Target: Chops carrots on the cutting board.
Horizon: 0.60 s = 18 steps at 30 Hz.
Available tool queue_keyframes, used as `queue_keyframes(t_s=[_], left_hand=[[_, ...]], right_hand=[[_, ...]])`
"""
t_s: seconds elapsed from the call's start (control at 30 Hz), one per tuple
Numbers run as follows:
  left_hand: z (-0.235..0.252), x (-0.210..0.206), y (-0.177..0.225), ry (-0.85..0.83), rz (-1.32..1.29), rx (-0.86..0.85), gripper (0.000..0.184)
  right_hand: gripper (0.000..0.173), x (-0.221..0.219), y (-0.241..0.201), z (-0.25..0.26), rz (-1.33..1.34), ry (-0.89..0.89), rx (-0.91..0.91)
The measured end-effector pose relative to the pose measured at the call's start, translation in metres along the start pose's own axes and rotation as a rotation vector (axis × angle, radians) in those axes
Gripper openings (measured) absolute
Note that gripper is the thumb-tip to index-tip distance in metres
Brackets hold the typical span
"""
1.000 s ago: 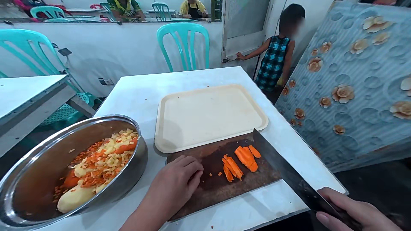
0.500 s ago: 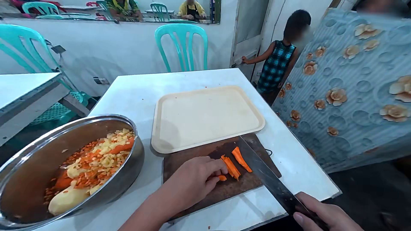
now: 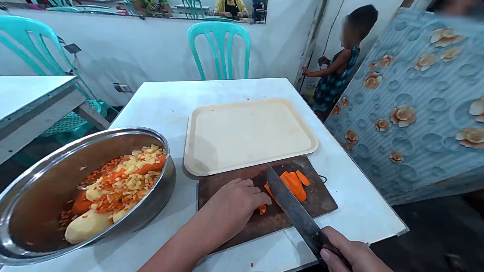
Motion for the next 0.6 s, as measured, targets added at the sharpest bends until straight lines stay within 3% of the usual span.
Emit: queue_keyframes(t_s=[0.2, 0.6], left_hand=[[-0.003, -0.008, -0.007, 0.113, 0.032, -0.08, 0.019], [-0.014, -0.016, -0.01, 0.255, 0.04, -0.132, 0.024]], right_hand=[[0.026, -0.005, -0.015, 0.012, -0.097, -0.035, -0.046], [0.028, 0.006, -0.037, 0.034, -0.478, -0.089, 0.13]])
Point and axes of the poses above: each hand's wrist, its own z-axis towards the middle knuckle, its own x-axis out of the back of the hand, y = z × x, the point moved 1 cm from there along z, towards the middle knuckle, and after that the axes turned 12 degrees about y, right-handed, at the moved point
